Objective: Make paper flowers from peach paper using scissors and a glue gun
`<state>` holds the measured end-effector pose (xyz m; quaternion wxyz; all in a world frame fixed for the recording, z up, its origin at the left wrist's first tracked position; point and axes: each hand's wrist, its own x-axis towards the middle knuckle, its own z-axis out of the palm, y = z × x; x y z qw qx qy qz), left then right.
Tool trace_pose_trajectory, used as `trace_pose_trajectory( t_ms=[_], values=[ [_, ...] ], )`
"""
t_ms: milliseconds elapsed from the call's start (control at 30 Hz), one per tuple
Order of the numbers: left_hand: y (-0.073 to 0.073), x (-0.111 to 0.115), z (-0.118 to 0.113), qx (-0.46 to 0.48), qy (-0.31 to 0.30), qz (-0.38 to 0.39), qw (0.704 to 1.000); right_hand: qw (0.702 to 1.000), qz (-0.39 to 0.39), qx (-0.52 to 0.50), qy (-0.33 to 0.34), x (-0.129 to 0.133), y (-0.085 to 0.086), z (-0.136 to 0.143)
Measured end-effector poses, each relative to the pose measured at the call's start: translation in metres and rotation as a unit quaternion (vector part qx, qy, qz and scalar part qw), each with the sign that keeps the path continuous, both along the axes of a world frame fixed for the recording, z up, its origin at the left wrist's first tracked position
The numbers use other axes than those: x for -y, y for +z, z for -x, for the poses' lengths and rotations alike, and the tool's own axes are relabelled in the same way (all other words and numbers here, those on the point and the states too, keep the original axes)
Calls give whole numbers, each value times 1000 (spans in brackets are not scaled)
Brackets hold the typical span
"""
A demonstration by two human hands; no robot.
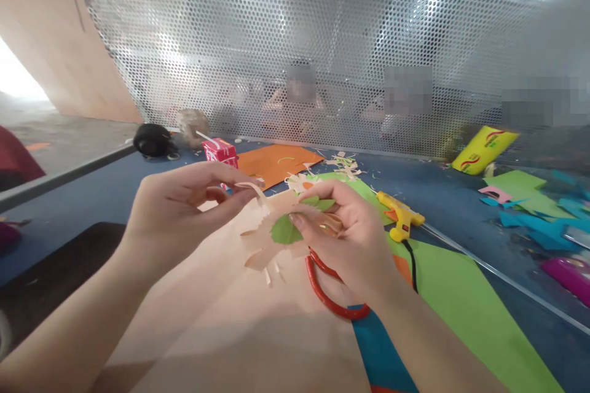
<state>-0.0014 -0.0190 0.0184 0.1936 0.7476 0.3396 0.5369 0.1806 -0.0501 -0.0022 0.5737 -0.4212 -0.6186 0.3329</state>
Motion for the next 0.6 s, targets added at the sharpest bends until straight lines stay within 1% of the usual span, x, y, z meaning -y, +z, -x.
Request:
trace_pose_trajectory(
  t_ms=[33,100,200,333,500,600],
  values=[
    [-1,1,-1,-4,15,-25,1000,1000,0,-5,0,0,0,0],
    [-4,2,-3,-5,20,-56,998,1000,-1,-17,3,-1,0,0],
    [-7,4,-5,10,20,-63,998,1000,-3,-30,-5,-2,-1,1],
    [-10,5,-7,2,10,-24,1000,999,-6,-23,-24,-1,1,1],
    [-14,6,-9,29,34,4,999,999,-8,-2,-40,-1,2,0],
    [-10,9,-9,32,14,77,996,999,-13,4,-40,-1,2,0]
  ],
)
